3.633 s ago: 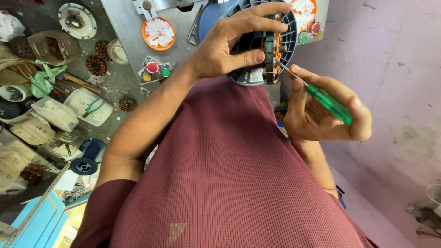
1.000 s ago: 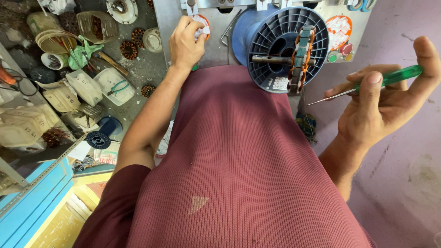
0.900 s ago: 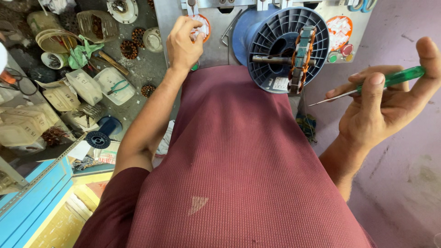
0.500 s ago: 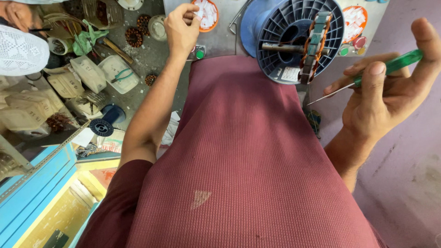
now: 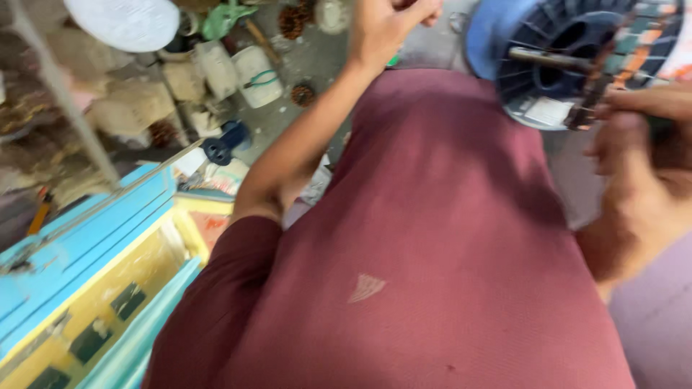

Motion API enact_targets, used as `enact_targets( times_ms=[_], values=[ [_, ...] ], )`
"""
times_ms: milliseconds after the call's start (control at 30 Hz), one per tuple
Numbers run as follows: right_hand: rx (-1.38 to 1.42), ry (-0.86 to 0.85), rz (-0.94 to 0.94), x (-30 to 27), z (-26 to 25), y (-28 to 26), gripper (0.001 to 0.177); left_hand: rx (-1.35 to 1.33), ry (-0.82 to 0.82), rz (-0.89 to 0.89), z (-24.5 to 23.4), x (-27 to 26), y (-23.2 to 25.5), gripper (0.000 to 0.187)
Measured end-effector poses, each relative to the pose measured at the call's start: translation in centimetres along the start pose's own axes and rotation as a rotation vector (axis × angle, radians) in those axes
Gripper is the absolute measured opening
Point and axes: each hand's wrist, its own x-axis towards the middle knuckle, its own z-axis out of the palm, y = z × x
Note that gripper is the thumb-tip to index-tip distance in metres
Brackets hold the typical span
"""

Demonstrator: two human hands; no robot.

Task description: The person uses a screwdriver to adjust and secure copper windings on a motor stator. They repeatedly insert small white insulating pieces between the coils and press them into place with the tool. The work is performed on a workbench with other motor parts and tools nearby.

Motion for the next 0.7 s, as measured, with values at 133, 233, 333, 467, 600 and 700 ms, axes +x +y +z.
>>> enact_targets(
  times_ms=[133, 233, 333, 467, 600, 700],
  values=[
    [-0.332, 0.013, -0.09, 0.3, -0.8, -2.3, 0.031, -0.057, -0.213, 0.038, 5.3, -4.4, 9.0, 0.027],
    [-0.475, 0.061, -0.3, 0.7, -0.7, -1.9, 0.027, 0.112, -0.376, 0.239, 8.2, -4.9, 13.3, 0.019],
    [-0.585, 0.099, -0.456, 0.8, -0.8, -1.6, 0.024, 0.202, -0.434, 0.391, 9.9, -3.7, 15.5, 0.017],
    [-0.687, 0.117, -0.453, -0.4, -1.7, -1.1, 0.02, 0.228, -0.462, 0.481, 10.6, -3.4, 15.1, 0.019],
    [-0.728, 0.155, -0.386, -1.4, -2.2, -0.2, 0.02, 0.202, -0.518, 0.501, 11.0, -3.9, 13.4, 0.022],
    [-0.654, 0.1, -0.381, -1.6, -2.2, 0.8, 0.016, 0.246, -0.558, 0.489, 11.6, -4.1, 12.3, 0.02]
  ],
)
